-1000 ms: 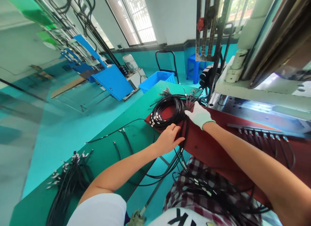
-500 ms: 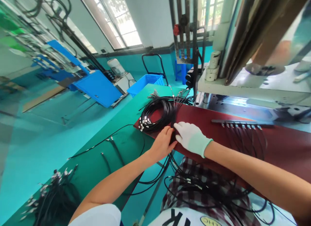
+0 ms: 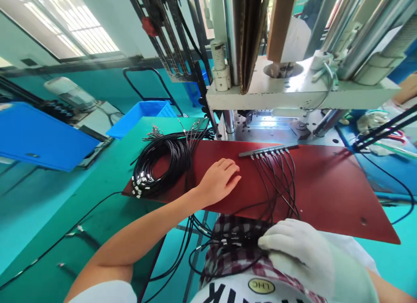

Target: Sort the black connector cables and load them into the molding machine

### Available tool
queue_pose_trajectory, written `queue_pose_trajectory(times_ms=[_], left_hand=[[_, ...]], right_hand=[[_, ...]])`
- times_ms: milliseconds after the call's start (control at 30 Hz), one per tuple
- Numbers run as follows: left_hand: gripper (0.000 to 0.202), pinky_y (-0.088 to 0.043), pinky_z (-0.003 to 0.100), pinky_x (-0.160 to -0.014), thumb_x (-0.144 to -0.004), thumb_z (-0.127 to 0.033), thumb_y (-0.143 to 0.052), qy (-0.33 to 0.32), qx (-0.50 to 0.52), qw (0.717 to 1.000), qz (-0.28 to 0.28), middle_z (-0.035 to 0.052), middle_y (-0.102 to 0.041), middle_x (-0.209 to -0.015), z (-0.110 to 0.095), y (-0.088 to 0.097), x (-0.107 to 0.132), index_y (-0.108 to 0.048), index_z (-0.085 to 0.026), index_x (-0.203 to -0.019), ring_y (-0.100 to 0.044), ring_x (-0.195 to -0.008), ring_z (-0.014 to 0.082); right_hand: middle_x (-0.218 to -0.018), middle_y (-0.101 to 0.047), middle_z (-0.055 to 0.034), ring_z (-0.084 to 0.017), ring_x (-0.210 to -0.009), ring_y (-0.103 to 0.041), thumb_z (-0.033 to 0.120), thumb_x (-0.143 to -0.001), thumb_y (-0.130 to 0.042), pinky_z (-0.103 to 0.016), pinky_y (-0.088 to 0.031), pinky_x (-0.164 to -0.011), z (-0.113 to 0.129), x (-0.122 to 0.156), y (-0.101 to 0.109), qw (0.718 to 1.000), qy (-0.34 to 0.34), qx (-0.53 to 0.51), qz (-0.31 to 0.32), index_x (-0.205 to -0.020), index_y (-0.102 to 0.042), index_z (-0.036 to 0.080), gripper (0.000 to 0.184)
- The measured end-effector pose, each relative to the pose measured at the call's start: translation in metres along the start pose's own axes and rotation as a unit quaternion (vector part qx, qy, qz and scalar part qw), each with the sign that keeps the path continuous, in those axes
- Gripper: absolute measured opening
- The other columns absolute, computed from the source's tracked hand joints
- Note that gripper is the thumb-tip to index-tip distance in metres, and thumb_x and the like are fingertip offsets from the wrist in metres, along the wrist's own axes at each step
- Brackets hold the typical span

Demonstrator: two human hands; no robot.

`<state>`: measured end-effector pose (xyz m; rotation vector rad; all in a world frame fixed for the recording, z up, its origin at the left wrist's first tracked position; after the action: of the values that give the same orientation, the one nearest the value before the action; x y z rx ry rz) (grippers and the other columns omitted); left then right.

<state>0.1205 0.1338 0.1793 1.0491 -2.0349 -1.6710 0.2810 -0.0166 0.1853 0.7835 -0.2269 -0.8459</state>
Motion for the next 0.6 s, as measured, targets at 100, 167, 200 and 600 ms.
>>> queue_pose_trajectory(times_ms=[100, 167, 200, 600], left_hand=[[0.025, -0.048, 0.039, -0.099, -0.100, -0.030, -0.043, -0.032, 0.004, 0.999, 0.016, 0.0078, -0.062, -0.114, -0.008, -0.015, -0.035, -0.061, -0.017, -0.110, -0.056, -0.107, 0.0218], [0.027, -0.047, 0.040, -0.099, -0.101, -0.029, -0.041, -0.045, 0.007, 0.999, 0.016, 0.0088, -0.063, -0.117, -0.011, -0.025, -0.059, -0.061, -0.017, -0.113, -0.055, -0.110, 0.0223], [0.028, -0.047, 0.040, -0.100, -0.101, -0.028, -0.040, -0.049, 0.009, 0.999, 0.014, 0.0093, -0.062, -0.121, -0.012, -0.029, -0.070, -0.061, -0.017, -0.116, -0.054, -0.113, 0.0228], [0.036, -0.044, 0.039, -0.100, -0.102, -0.034, -0.037, -0.008, 0.038, 0.999, -0.009, 0.0077, -0.062, -0.128, -0.001, -0.077, -0.123, -0.055, -0.020, -0.130, -0.053, -0.118, 0.0232]], right_hand=[[-0.112, -0.068, -0.0008, -0.012, -0.093, -0.064, 0.021, -0.099, -0.050, -0.027, -0.049, -0.080, -0.019, 0.023, 0.022, 0.998, -0.035, 0.016, -0.049, -0.124, -0.059, 0.030, 0.028], [-0.112, -0.067, -0.0001, -0.011, -0.096, -0.064, 0.020, -0.099, -0.052, -0.025, -0.051, -0.083, -0.033, 0.033, 0.034, 0.995, -0.070, 0.024, -0.066, -0.126, -0.058, 0.032, 0.030], [-0.113, -0.067, 0.0004, -0.011, -0.098, -0.064, 0.020, -0.099, -0.052, -0.024, -0.052, -0.085, -0.039, 0.036, 0.039, 0.993, -0.085, 0.026, -0.075, -0.127, -0.058, 0.033, 0.031], [-0.118, -0.066, 0.0059, -0.009, -0.103, -0.062, 0.021, -0.100, -0.052, -0.026, -0.051, -0.091, -0.082, 0.018, 0.060, 0.987, -0.084, 0.095, -0.095, -0.129, -0.056, 0.037, 0.033]])
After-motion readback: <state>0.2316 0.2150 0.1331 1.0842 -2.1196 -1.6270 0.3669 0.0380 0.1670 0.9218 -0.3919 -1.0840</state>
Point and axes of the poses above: each hand's wrist, its own x-axis away from the middle knuckle, its own y-axis out of the back of the hand, z = x × y, the point moved 7 cm from there along -x, towards the middle knuckle
